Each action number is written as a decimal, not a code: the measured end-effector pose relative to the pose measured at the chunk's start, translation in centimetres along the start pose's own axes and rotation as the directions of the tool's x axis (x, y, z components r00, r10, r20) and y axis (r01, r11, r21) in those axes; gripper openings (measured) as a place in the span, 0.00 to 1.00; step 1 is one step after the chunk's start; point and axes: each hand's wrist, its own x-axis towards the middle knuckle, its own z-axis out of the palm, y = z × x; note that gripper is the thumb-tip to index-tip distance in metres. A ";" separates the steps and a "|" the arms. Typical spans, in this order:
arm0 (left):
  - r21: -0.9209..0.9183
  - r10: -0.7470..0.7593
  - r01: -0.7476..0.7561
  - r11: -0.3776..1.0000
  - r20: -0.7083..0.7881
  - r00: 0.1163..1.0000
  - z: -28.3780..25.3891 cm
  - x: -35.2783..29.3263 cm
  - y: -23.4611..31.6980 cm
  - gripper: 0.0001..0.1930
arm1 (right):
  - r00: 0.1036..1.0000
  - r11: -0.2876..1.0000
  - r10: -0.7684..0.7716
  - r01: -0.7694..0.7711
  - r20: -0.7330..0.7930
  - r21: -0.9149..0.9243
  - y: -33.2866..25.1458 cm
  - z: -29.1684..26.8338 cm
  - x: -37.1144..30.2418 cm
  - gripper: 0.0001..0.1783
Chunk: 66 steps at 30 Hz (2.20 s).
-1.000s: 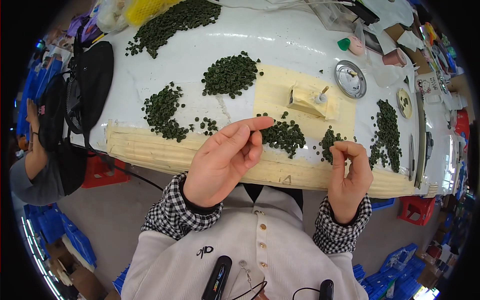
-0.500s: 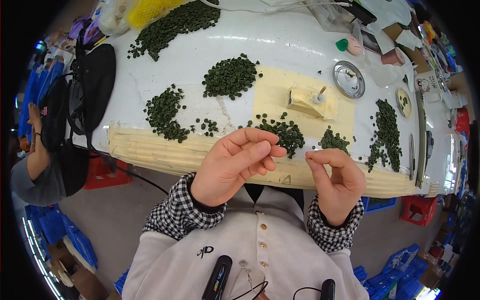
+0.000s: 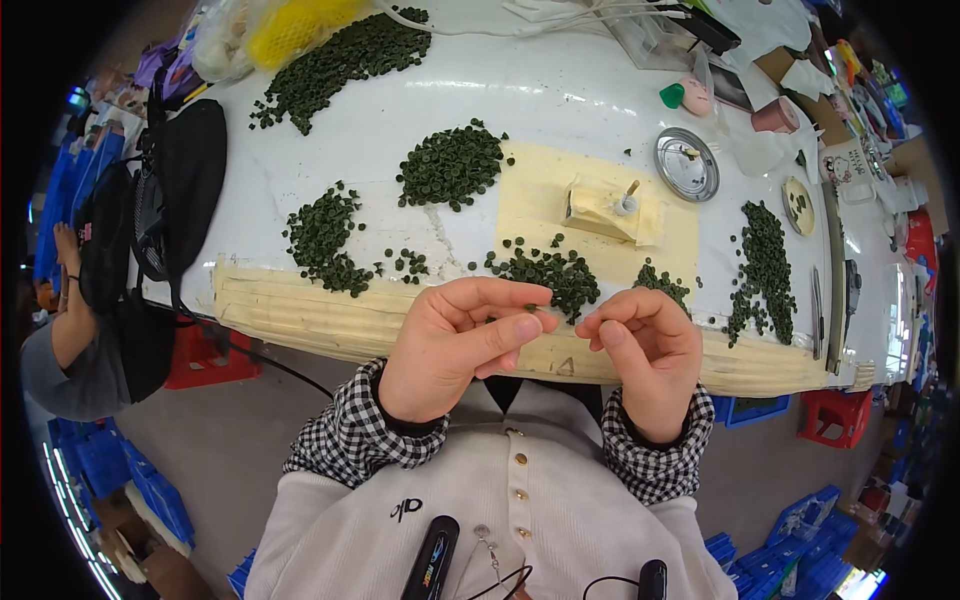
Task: The person is sorting and inspecting small green plastic components on a factory workbench.
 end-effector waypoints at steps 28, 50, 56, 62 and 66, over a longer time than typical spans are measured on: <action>0.223 0.222 -0.217 0.950 0.004 0.975 0.2 0.1 -1.2 0.10 | 0.918 0.780 -0.397 0.349 0.020 -0.520 0.5 2.4 1.0 0.08; 0.011 0.048 -0.050 0.999 0.132 0.990 -0.5 0.0 -0.7 0.08 | 0.932 0.898 -0.298 0.347 0.204 -0.272 0.4 0.9 0.8 0.10; 0.039 0.018 -0.026 0.999 0.188 0.982 -0.4 0.2 -0.2 0.06 | 0.941 0.893 -0.244 0.313 0.236 -0.324 0.1 0.6 0.5 0.10; 0.107 -0.018 -0.006 0.994 0.219 0.975 -0.7 0.0 -0.1 0.06 | 0.915 0.799 -0.326 0.402 0.238 -0.447 -0.3 1.0 0.6 0.11; 0.137 0.043 -0.070 0.988 0.186 0.982 -0.5 -0.2 -0.2 0.06 | 0.898 0.757 -0.360 0.440 0.253 -0.483 -0.3 1.2 0.6 0.11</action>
